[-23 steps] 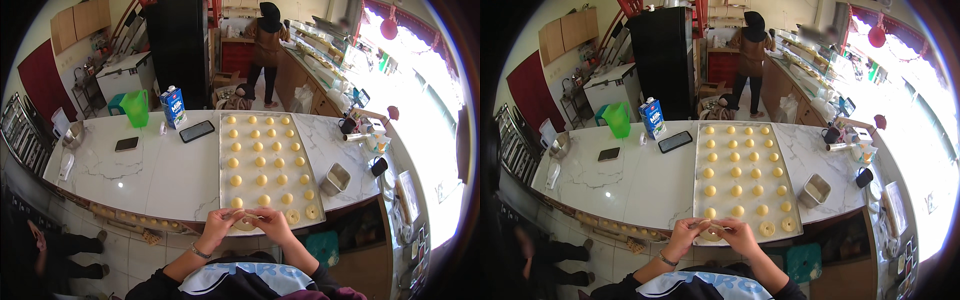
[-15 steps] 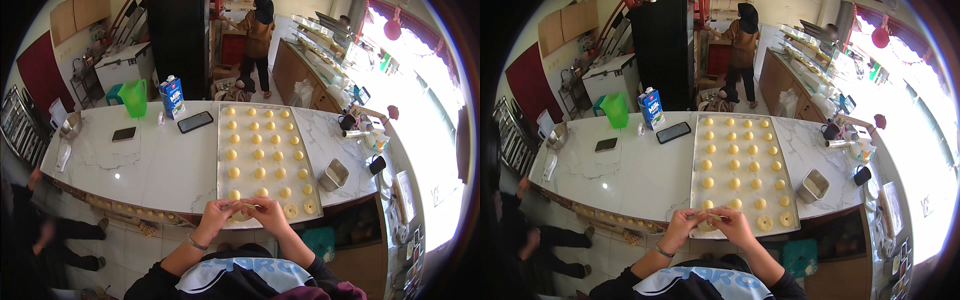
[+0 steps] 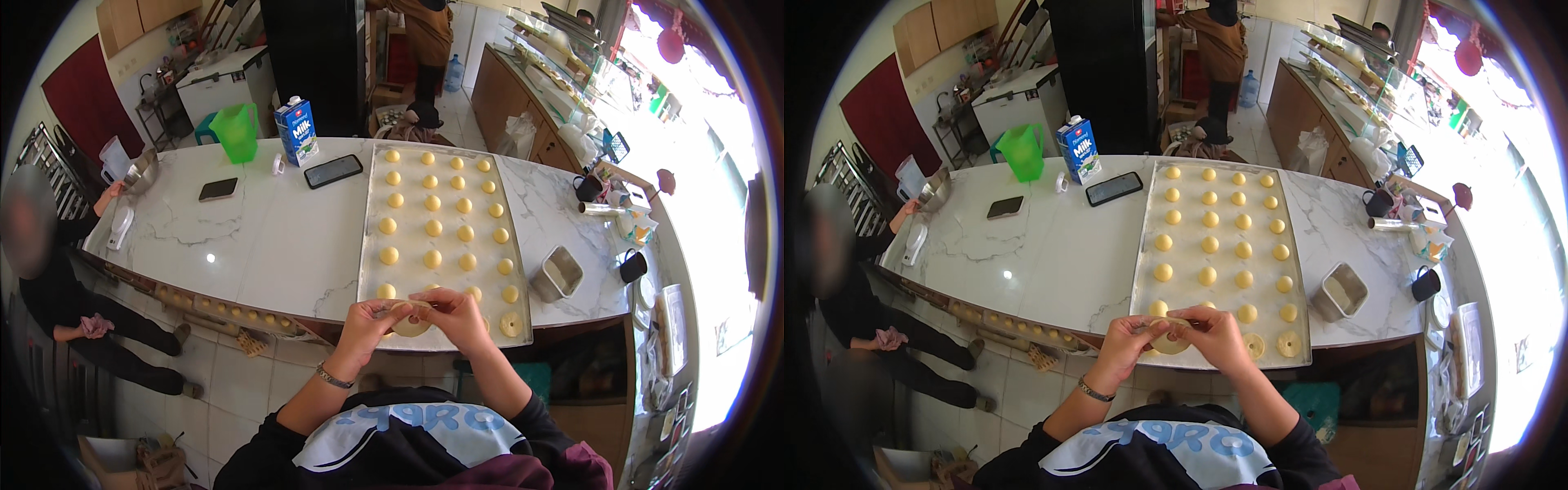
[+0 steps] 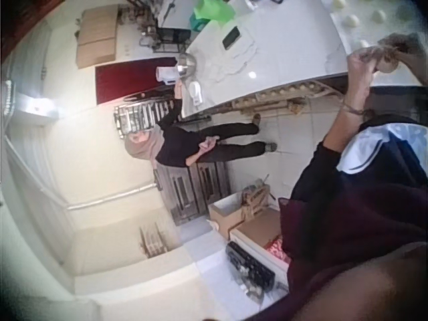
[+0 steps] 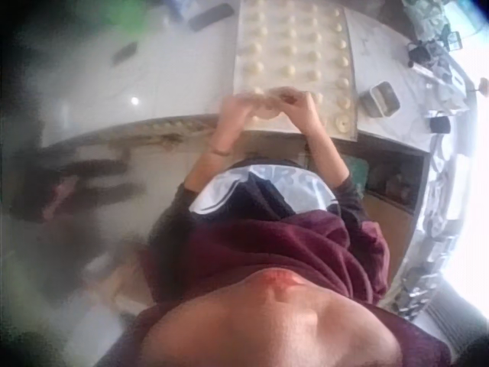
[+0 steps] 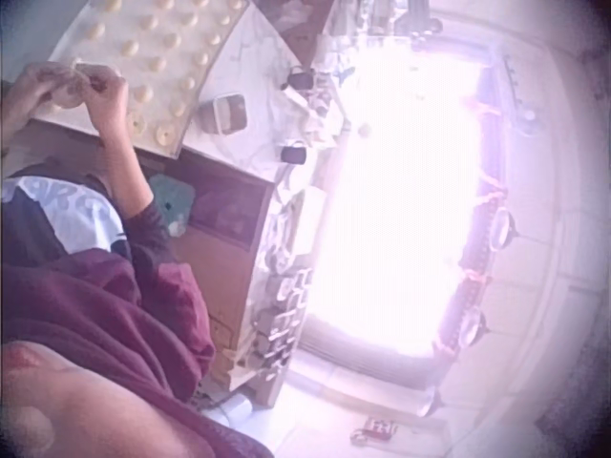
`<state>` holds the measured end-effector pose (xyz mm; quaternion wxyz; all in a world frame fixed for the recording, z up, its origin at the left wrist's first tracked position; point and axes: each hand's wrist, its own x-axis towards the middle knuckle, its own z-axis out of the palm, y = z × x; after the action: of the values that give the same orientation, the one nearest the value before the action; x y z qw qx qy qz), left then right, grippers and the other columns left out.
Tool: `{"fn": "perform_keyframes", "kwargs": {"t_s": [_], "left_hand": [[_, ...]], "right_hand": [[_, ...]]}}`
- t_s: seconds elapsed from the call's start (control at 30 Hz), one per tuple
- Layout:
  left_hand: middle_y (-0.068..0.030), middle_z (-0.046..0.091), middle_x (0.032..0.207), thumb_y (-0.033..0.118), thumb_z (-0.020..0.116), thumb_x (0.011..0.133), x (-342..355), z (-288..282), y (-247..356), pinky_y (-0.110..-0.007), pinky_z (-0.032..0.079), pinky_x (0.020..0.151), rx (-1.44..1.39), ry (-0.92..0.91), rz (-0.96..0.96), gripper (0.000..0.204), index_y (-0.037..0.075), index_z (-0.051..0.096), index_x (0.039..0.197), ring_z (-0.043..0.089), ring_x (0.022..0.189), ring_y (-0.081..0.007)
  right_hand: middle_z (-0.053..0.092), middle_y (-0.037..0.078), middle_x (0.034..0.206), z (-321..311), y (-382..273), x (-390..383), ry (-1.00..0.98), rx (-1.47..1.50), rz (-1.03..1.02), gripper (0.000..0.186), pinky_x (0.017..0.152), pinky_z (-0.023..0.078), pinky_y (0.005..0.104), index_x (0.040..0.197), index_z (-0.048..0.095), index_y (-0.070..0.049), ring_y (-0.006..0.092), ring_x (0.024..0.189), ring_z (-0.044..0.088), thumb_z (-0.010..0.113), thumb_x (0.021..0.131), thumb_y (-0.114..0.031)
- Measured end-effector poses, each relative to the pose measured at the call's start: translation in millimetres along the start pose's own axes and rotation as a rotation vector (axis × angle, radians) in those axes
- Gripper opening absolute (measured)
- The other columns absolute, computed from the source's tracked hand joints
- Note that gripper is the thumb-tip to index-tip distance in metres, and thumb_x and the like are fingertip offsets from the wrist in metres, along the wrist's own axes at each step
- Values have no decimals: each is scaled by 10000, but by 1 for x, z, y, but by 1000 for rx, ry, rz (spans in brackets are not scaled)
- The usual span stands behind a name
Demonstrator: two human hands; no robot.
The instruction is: The person takes dough balls from a tray, presses a hole into the center of each one with their thumb, and places them back on the tray.
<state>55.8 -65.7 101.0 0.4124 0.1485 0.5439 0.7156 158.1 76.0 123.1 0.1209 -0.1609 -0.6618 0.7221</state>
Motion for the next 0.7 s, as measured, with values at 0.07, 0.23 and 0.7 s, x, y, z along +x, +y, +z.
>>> {"fn": "perform_keyframes", "kwargs": {"t_s": [0.07, 0.23, 0.7], "left_hand": [[-32, 657, 776, 160, 692, 803, 0, 4, -8, -185, 452, 577, -33, 40, 43, 193, 7, 666, 918, 591, 659, -64], [-39, 658, 772, 159, 688, 806, -4, 26, -17, -183, 451, 564, -153, 118, 16, 188, 3, 665, 909, 594, 643, -75], [-46, 659, 802, 205, 671, 822, -7, 62, -41, -203, 473, 569, -174, 108, -57, 224, 2, 668, 916, 617, 683, -101]], "right_hand": [[656, 78, 897, -6, -4, -5, -50, -37, 32, 253, 755, 489, 231, 1050, 616, 54, 114, 838, 619, 635, 819, -47], [655, 77, 892, -29, -6, -14, -33, -37, 27, 263, 752, 484, 234, 1045, 622, 49, 107, 806, 609, 647, 818, -80], [642, 73, 932, -66, 7, -36, -98, -75, 42, 271, 781, 483, 250, 1074, 604, 55, 131, 836, 609, 627, 817, -27]]}}
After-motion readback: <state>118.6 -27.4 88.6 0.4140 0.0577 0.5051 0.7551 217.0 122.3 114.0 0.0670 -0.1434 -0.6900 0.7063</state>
